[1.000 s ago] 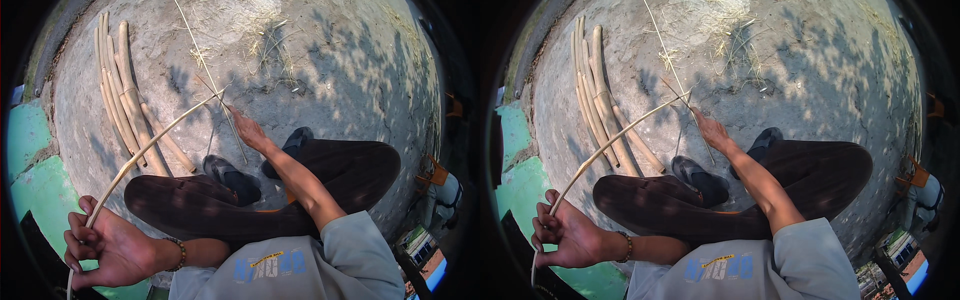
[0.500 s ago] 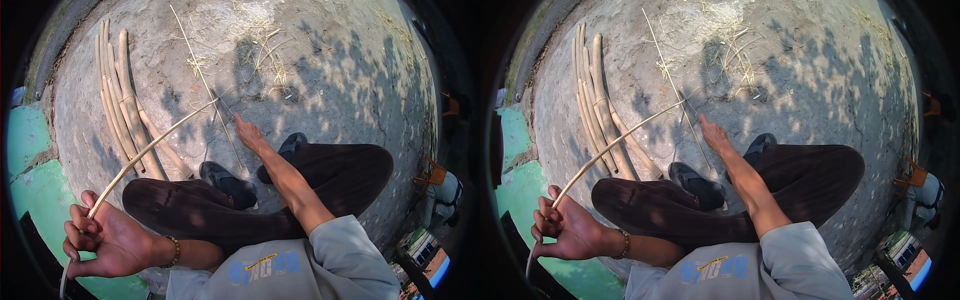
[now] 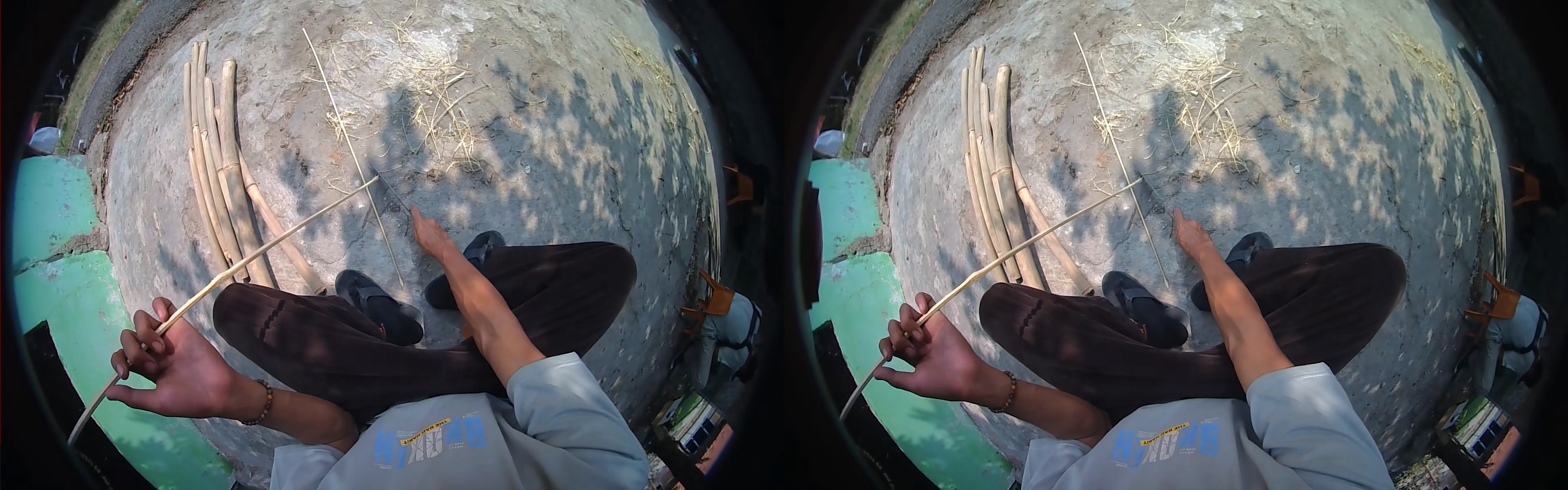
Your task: The recorder is shaving a thin strip of bamboo with a knife while sitting outdoors.
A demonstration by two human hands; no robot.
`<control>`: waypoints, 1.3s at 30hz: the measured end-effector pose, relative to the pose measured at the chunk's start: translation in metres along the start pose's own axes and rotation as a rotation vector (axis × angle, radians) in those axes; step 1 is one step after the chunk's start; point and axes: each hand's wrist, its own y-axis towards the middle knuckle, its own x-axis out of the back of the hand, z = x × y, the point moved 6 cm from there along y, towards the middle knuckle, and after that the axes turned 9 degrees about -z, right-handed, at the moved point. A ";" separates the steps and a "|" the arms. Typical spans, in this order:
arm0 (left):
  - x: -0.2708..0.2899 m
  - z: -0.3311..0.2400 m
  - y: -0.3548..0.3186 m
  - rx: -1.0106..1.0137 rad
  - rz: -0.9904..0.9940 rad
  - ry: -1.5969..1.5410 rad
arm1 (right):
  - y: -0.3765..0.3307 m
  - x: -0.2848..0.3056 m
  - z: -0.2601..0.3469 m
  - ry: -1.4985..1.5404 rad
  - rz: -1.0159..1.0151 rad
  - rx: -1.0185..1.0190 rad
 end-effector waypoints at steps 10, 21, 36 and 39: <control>-0.025 -0.155 -0.016 -0.360 0.137 0.004 | 0.025 0.071 -0.007 -0.312 0.056 0.145; 0.012 0.043 -0.061 -0.111 -0.090 0.037 | -0.074 0.310 0.113 -0.058 -0.199 0.058; -0.026 0.065 -0.098 -0.043 0.057 0.009 | -0.166 0.124 0.182 0.291 -0.313 0.535; -0.028 0.070 -0.091 0.047 0.129 -0.055 | -0.123 0.101 0.097 0.313 -0.283 0.213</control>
